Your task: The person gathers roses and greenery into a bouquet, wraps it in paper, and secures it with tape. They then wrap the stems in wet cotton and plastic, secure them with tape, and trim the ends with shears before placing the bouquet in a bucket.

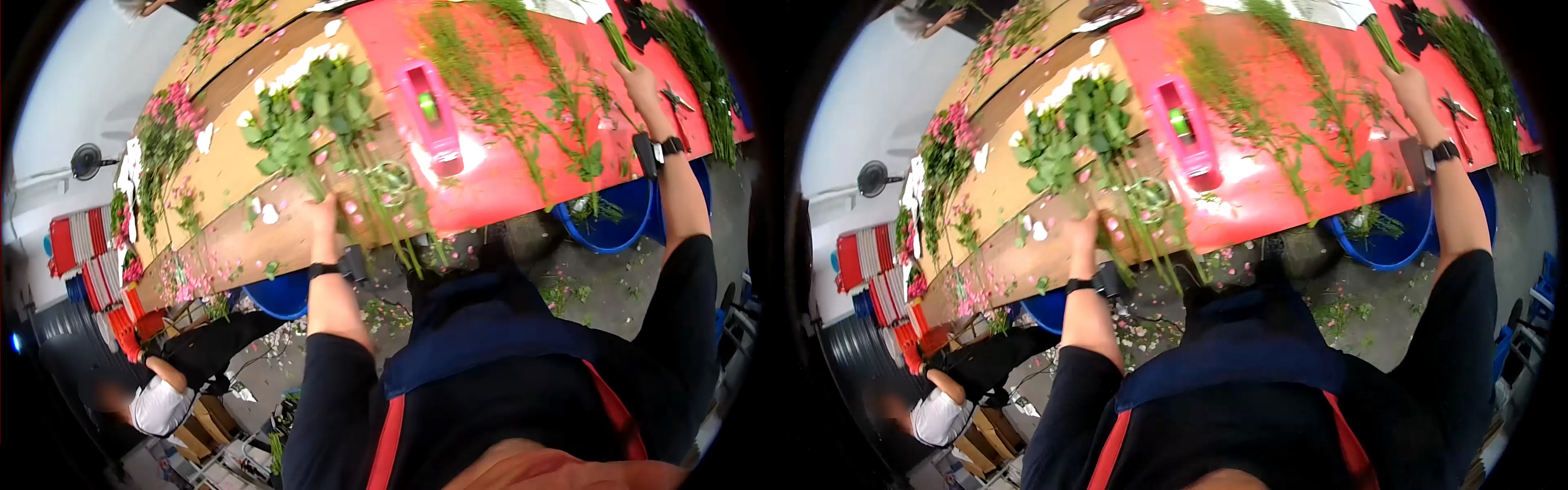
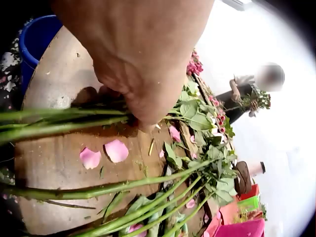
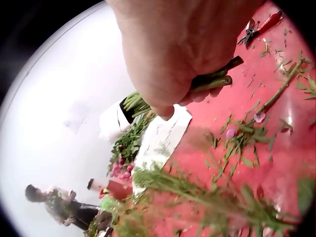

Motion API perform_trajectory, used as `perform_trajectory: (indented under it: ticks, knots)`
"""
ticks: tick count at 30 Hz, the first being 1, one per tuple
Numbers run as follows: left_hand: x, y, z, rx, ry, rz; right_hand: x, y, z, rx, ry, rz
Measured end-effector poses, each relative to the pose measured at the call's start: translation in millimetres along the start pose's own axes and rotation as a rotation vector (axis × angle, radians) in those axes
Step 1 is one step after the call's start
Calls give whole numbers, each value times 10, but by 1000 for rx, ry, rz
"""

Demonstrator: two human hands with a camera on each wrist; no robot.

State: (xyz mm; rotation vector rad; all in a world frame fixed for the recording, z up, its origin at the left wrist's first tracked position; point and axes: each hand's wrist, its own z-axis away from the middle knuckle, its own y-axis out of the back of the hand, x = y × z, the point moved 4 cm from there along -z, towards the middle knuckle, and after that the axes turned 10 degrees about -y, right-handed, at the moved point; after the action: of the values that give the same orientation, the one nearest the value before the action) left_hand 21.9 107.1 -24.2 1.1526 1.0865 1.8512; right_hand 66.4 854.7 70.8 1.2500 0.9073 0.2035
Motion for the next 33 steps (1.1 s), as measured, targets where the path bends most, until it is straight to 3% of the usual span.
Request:
perform_trajectory:
  ticks: [3,5,8,11,12,14,15,16,17,20,23,25,29,30,31,33]
  knots:
    - [-261,93,-143,92,-47,-105,243,-194,-360,-126,-108,56]
    - [-458,134,-159,183,24,-39,508,-385,-573,-225,-165,166]
    - [-626,197,-229,93,7,36,715,-560,-557,-158,-11,237]
    - [-684,200,-178,107,-99,166,-35,-142,211,595,385,521]
    - [-660,227,-163,90,-114,170,-193,-39,405,515,439,474]
    - [-539,296,-83,48,-75,296,-199,-166,824,152,514,44]
    - [-531,334,-68,80,-101,264,-239,-295,1213,-60,280,34]
    - [-542,357,-52,109,-127,231,-221,-570,1453,-344,293,-5]
    - [-554,368,-23,136,-153,200,-546,-519,1877,-592,81,-5]
    - [-482,469,67,190,-237,175,-609,-937,2349,-410,236,148]
    - [-510,518,109,231,-160,-13,-773,-1064,2455,-340,309,193]
    - [-591,482,100,235,-97,21,-810,-1134,2479,-283,300,238]
    - [-777,433,22,227,-123,-10,-697,-1211,2364,-370,279,227]
    - [-856,424,-34,186,-107,-5,-718,-1166,2342,-512,151,100]
    - [-931,392,-61,140,-94,2,-788,-1148,2399,-563,53,-474]
    - [-976,392,-22,343,-182,-78,-956,-856,2450,-752,-111,-410]
